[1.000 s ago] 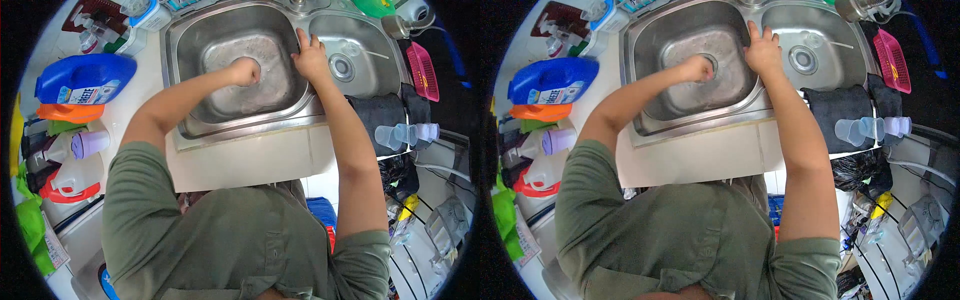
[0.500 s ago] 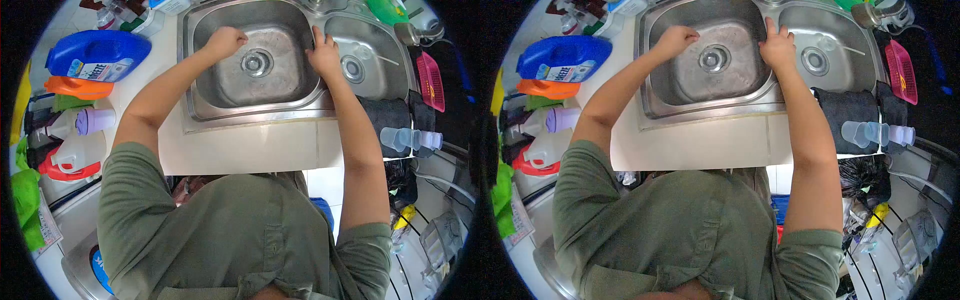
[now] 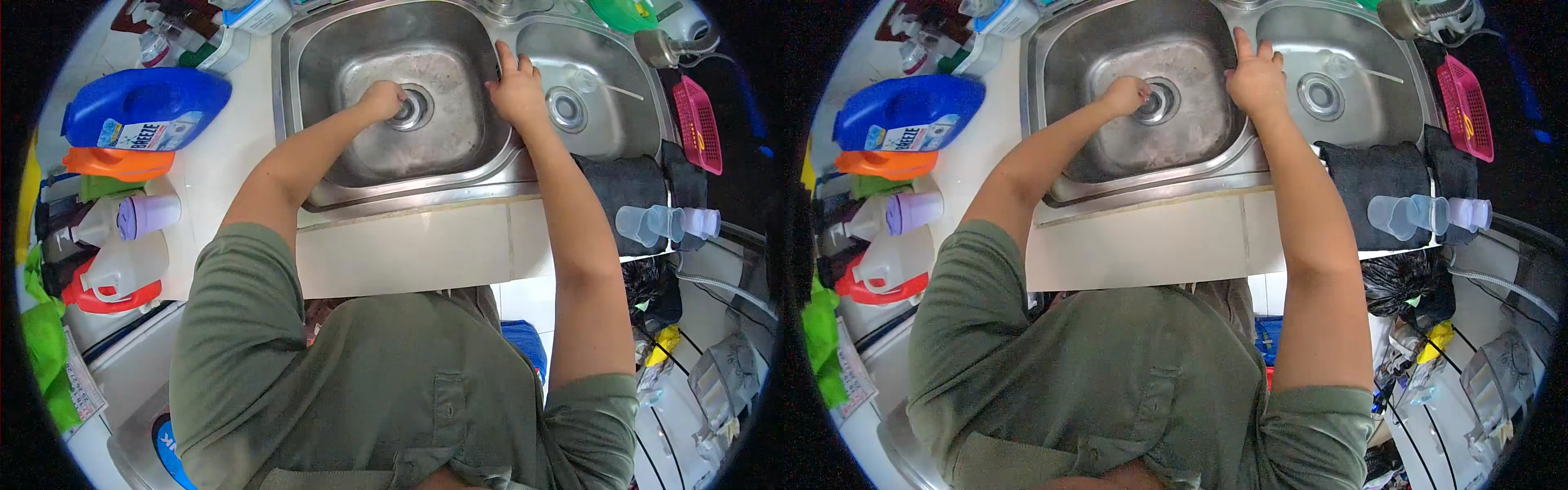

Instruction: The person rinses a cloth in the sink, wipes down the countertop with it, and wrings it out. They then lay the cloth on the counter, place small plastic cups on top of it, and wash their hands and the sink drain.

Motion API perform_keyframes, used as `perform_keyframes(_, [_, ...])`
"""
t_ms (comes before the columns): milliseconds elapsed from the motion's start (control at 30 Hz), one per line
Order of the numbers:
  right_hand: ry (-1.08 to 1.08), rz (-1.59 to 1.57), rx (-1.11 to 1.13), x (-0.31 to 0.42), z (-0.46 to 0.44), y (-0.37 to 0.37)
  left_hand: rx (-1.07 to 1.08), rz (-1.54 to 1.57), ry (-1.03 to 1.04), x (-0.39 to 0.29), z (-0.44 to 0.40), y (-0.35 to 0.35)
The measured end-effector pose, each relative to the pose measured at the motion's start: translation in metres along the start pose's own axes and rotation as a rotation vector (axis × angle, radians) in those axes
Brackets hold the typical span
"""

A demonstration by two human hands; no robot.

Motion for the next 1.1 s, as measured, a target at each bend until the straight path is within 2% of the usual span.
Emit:
perform_keyframes(33, [0.002, 0.001, -0.002, -0.001, 0.0, 0.0, 0.0, -0.001, 0.002, -0.001, 0.001, 0.0])
perform_keyframes(100, [0.005, 0.009, 0.004, 0.001, -0.001, -0.001, 0.103, -0.259, 0.185, -0.008, 0.007, 0.004])
perform_keyframes(133, [0.005, 0.009, 0.002, 0.002, -0.002, -0.002, 0.102, -0.261, 0.187, -0.01, 0.01, 0.004])
perform_keyframes(200, [0.087, -0.022, 0.106, 0.003, -0.003, -0.004, 0.272, -0.334, 0.166, -0.017, 0.019, 0.007])
perform_keyframes(233, [0.089, -0.022, 0.105, 0.002, -0.003, -0.003, 0.185, -0.375, 0.203, -0.024, 0.027, 0.005])
perform_keyframes(467, [0.063, -0.029, 0.069, 0.001, 0.0, -0.002, 0.19, -0.416, 0.217, -0.032, 0.036, 0.012])
perform_keyframes(567, [0.06, -0.024, 0.066, 0.001, -0.001, -0.002, 0.199, -0.426, 0.311, -0.035, 0.036, 0.0])
perform_keyframes(667, [0.062, -0.015, 0.059, 0.001, 0.0, -0.002, 0.283, -0.37, 0.309, -0.03, 0.035, -0.014])
perform_keyframes(867, [0.071, -0.02, 0.075, 0.001, -0.001, -0.002, 0.265, -0.531, 0.149, 0.006, 0.034, -0.039])
perform_keyframes(1100, [0.037, 0.036, 0.05, 0.003, 0.0, -0.004, 0.199, -0.568, 0.168, 0.019, 0.035, -0.051])
Point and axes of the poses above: each hand's wrist, its own z-axis away from the middle knuckle, its own y-axis out of the palm, x = y × z, the point moved 2 cm from there along -z, towards the middle knuckle, and after that the axes turned 9 degrees about -y, right-handed, at the moved point
